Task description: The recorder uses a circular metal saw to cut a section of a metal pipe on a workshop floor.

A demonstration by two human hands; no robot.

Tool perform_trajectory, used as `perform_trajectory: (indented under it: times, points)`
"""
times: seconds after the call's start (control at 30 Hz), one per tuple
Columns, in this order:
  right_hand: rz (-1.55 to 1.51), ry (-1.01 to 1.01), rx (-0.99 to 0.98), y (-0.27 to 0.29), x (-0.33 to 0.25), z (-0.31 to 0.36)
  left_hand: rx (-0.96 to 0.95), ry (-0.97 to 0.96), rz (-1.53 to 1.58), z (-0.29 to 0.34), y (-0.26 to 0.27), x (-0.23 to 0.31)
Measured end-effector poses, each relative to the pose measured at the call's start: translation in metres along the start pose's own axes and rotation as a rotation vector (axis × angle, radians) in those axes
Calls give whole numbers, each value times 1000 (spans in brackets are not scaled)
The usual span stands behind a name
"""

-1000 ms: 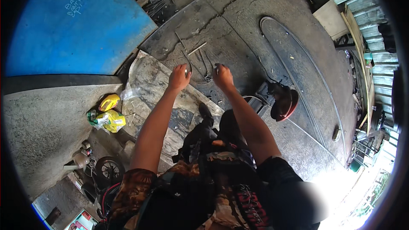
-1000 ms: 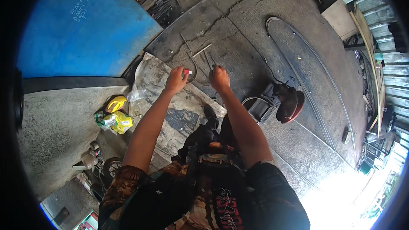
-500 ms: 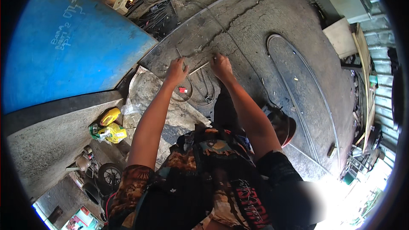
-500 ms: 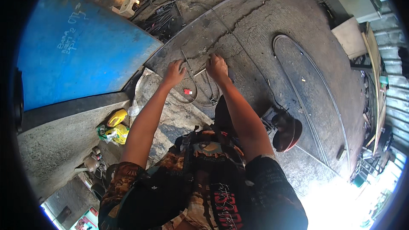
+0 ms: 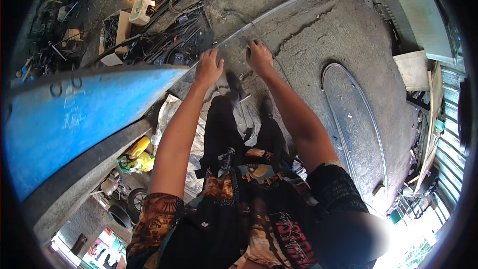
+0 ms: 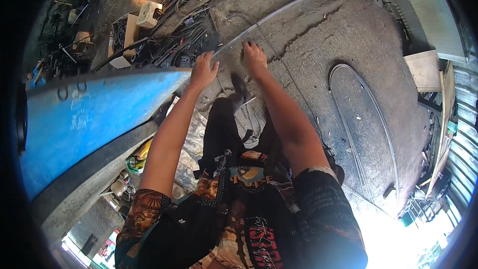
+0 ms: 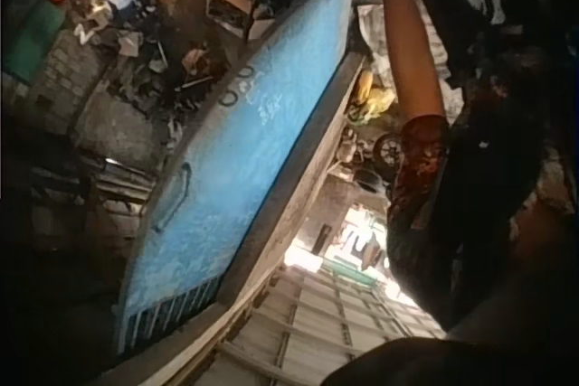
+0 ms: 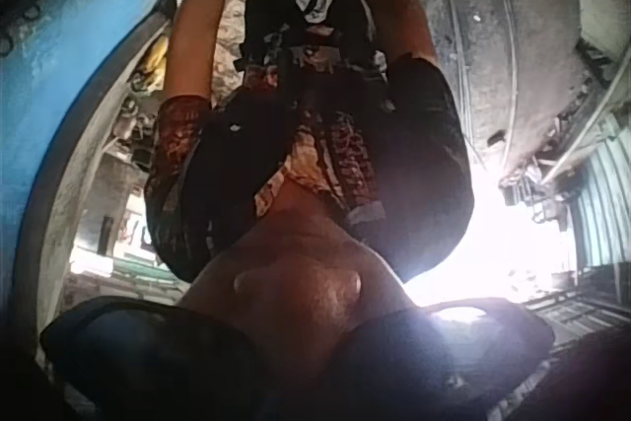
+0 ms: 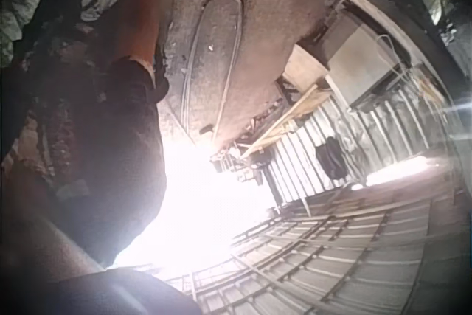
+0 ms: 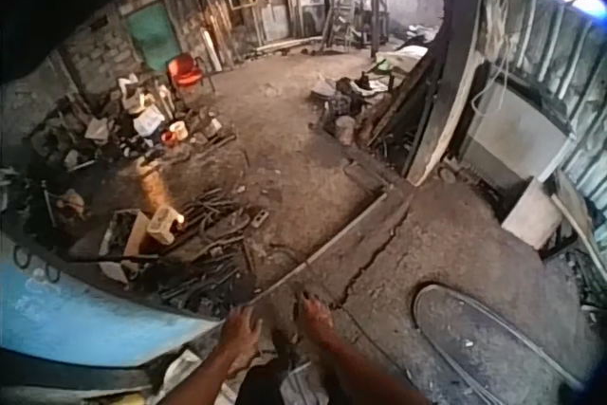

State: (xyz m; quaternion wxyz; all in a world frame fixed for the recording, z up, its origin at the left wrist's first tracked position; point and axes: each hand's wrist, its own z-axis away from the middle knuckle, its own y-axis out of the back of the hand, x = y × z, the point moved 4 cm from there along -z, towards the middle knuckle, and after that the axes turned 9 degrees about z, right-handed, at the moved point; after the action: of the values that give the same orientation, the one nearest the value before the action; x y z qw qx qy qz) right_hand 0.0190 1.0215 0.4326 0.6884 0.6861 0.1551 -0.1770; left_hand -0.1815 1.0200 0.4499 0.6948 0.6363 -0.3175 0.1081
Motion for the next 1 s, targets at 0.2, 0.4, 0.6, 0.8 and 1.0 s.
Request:
perform_trajectory:
  times: [0.2, 0.4, 0.6, 0.8, 1.0]
  points:
    - [32, -62, -96, -63, 2, -136, -127, 34, -3, -132, -10, -100]
    - [44, -92, -133, -184, 34, -264, -212, 30, -64, -253, -61, -232]
    - [129, 51, -171, -349, 93, -390, -304, 49, -166, -381, -166, -388]
    - [173, 163, -214, -512, 163, -463, -373, 38, -257, -493, -283, -508]
    - [228, 202, -415, -605, 170, -496, -266, 2, -315, -567, -341, -579]
